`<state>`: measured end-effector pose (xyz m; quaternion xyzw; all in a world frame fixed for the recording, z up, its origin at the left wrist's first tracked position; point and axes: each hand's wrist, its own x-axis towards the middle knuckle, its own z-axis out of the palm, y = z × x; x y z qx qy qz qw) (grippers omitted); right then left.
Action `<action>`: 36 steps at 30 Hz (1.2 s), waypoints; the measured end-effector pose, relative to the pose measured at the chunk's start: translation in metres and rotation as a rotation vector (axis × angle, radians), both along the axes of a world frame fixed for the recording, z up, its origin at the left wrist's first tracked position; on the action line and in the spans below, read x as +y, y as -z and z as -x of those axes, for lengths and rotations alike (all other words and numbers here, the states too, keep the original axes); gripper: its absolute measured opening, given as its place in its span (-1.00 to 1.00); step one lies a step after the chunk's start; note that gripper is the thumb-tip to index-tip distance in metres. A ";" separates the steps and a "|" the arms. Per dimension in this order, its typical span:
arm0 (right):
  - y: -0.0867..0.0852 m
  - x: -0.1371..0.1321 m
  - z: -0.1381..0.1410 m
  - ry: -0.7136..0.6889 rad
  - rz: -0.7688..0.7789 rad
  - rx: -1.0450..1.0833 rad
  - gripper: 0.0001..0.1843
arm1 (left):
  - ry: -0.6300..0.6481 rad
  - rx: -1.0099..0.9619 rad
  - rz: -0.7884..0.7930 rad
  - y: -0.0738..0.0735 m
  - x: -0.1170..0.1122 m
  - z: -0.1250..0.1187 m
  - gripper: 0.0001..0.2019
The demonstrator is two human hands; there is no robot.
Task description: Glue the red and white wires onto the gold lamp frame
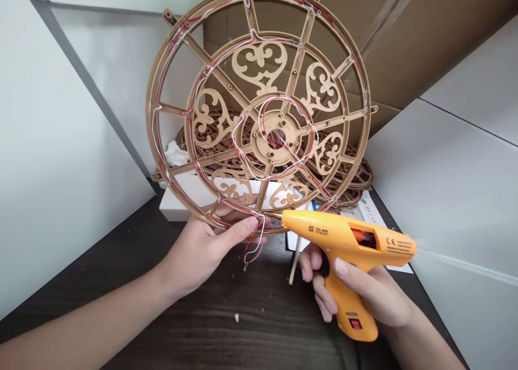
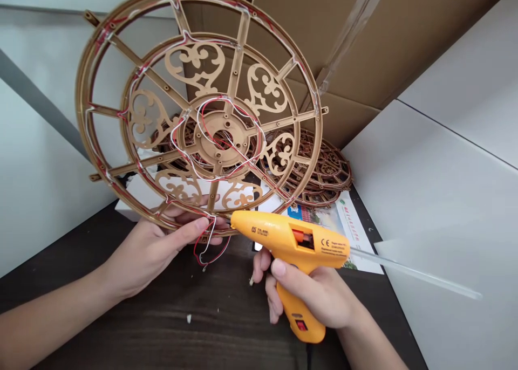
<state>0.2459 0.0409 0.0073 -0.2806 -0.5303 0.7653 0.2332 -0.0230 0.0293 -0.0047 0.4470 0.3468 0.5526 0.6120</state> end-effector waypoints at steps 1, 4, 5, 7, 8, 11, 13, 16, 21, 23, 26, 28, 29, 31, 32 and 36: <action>0.000 0.000 0.001 0.004 -0.007 -0.013 -0.68 | 0.002 -0.006 0.009 0.000 -0.001 0.000 -0.71; 0.001 -0.002 0.002 0.048 -0.024 -0.047 -0.71 | -0.003 -0.016 0.025 -0.001 -0.002 -0.001 -0.72; 0.001 -0.002 0.003 0.065 -0.027 -0.049 -0.72 | -0.004 -0.020 0.026 -0.001 -0.002 -0.001 -0.73; 0.000 -0.003 0.003 0.087 -0.031 -0.056 -0.73 | -0.006 -0.025 0.032 -0.001 -0.002 -0.001 -0.73; -0.001 -0.003 0.004 0.090 -0.029 -0.056 -0.73 | -0.005 -0.025 0.036 -0.001 -0.002 -0.001 -0.72; -0.004 -0.003 0.004 0.082 -0.002 -0.048 -0.74 | 0.000 -0.032 0.052 -0.001 -0.002 -0.001 -0.73; -0.005 -0.002 0.005 0.081 0.022 -0.022 -0.75 | 0.004 -0.040 0.061 -0.001 -0.002 0.000 -0.74; -0.004 -0.003 0.007 0.102 0.046 0.011 -0.75 | 0.003 -0.047 0.066 -0.001 -0.001 0.000 -0.76; -0.002 -0.002 0.008 0.102 0.102 0.064 -0.75 | 0.004 -0.047 0.082 -0.002 -0.001 0.000 -0.77; -0.003 -0.001 0.009 0.081 0.135 0.089 -0.75 | 0.012 -0.044 0.086 -0.001 -0.001 0.001 -0.74; -0.005 0.000 0.010 0.062 0.158 0.093 -0.75 | 0.020 -0.045 0.082 -0.001 -0.001 0.002 -0.73; -0.006 0.000 0.010 0.063 0.155 0.079 -0.75 | 0.021 -0.042 0.079 -0.002 -0.001 0.002 -0.73; -0.007 0.000 0.010 0.066 0.149 0.069 -0.75 | 0.020 -0.040 0.079 -0.002 -0.001 0.002 -0.74; -0.006 0.000 0.010 0.083 0.131 0.048 -0.74 | 0.014 -0.037 0.075 -0.001 -0.001 0.002 -0.74; -0.006 -0.001 0.010 0.100 0.116 0.033 -0.73 | 0.009 -0.035 0.073 -0.001 -0.001 0.001 -0.73; -0.005 -0.003 0.009 0.143 0.008 -0.133 -0.66 | -0.019 -0.023 0.073 0.001 -0.001 -0.001 -0.72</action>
